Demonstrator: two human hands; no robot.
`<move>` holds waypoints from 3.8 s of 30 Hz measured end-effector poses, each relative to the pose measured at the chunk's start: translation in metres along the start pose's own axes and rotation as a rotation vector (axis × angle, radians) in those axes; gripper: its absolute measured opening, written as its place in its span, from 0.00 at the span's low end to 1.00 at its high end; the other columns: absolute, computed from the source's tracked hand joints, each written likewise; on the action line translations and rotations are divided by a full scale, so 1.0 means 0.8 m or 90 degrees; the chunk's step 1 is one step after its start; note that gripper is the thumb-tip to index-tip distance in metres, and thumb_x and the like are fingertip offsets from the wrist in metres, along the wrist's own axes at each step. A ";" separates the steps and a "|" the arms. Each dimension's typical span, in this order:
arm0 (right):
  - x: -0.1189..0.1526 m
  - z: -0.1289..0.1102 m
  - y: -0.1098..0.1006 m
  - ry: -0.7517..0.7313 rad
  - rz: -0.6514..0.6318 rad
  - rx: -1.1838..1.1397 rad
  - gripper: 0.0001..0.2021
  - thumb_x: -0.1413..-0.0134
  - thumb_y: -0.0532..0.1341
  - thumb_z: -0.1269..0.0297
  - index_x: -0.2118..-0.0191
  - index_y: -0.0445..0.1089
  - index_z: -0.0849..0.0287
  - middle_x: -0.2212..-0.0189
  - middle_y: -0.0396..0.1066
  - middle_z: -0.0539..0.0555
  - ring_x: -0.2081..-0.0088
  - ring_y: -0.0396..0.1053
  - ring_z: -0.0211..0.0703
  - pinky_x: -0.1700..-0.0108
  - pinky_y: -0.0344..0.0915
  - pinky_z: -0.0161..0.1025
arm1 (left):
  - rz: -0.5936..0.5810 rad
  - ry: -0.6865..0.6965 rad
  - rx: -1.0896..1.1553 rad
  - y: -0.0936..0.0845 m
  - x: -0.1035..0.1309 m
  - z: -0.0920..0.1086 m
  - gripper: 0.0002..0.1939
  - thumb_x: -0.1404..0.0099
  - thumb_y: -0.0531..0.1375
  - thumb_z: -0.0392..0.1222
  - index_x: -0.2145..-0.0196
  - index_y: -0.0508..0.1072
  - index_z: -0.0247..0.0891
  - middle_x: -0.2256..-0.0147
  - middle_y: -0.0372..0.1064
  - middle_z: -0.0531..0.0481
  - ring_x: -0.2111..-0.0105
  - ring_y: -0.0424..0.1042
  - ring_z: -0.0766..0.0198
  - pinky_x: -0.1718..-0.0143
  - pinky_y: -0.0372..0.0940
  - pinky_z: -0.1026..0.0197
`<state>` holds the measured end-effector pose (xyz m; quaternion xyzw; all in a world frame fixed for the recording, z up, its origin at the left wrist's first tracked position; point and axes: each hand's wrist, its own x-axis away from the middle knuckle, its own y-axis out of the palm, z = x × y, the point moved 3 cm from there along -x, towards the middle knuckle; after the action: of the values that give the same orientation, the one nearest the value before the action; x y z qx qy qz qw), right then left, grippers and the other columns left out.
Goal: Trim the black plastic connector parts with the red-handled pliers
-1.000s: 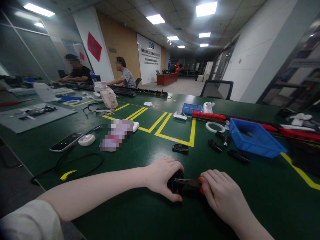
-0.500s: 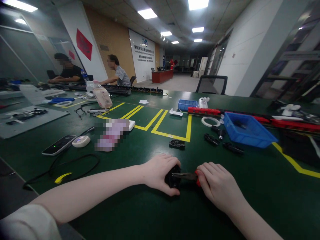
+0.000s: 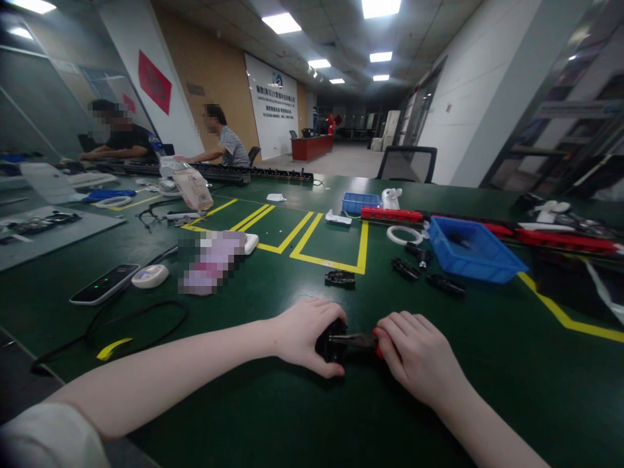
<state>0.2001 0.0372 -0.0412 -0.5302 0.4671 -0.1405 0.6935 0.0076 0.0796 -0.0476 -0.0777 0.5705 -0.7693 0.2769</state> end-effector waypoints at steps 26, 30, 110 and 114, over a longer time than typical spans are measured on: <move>-0.002 0.001 -0.002 -0.022 -0.009 0.014 0.16 0.37 0.46 0.66 0.70 0.69 0.61 0.74 0.70 0.55 0.73 0.65 0.39 0.70 0.59 0.38 | 0.014 0.000 0.012 -0.001 0.001 0.000 0.31 0.50 0.62 0.64 0.59 0.64 0.36 0.64 0.70 0.48 0.66 0.69 0.57 0.65 0.62 0.58; -0.002 0.000 -0.002 -0.020 -0.007 0.015 0.17 0.37 0.46 0.66 0.69 0.69 0.61 0.73 0.71 0.55 0.72 0.66 0.39 0.70 0.60 0.37 | 0.016 0.001 0.010 0.000 0.002 0.000 0.32 0.50 0.62 0.64 0.59 0.64 0.36 0.64 0.70 0.48 0.66 0.69 0.57 0.64 0.62 0.58; -0.005 -0.007 -0.001 0.008 -0.050 0.024 0.16 0.38 0.47 0.67 0.69 0.69 0.63 0.72 0.70 0.55 0.71 0.64 0.41 0.68 0.57 0.39 | -0.017 -0.017 0.034 -0.002 0.002 0.002 0.30 0.47 0.61 0.62 0.57 0.63 0.36 0.62 0.69 0.47 0.64 0.69 0.56 0.62 0.63 0.56; -0.003 -0.004 0.000 0.009 -0.054 0.022 0.16 0.38 0.46 0.67 0.69 0.69 0.62 0.73 0.70 0.55 0.71 0.63 0.41 0.67 0.57 0.39 | -0.017 -0.016 0.017 -0.003 0.002 0.003 0.29 0.47 0.61 0.62 0.57 0.63 0.36 0.62 0.69 0.46 0.64 0.69 0.55 0.61 0.63 0.55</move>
<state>0.1963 0.0372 -0.0400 -0.5362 0.4467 -0.1816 0.6928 0.0070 0.0770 -0.0451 -0.0911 0.5554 -0.7796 0.2746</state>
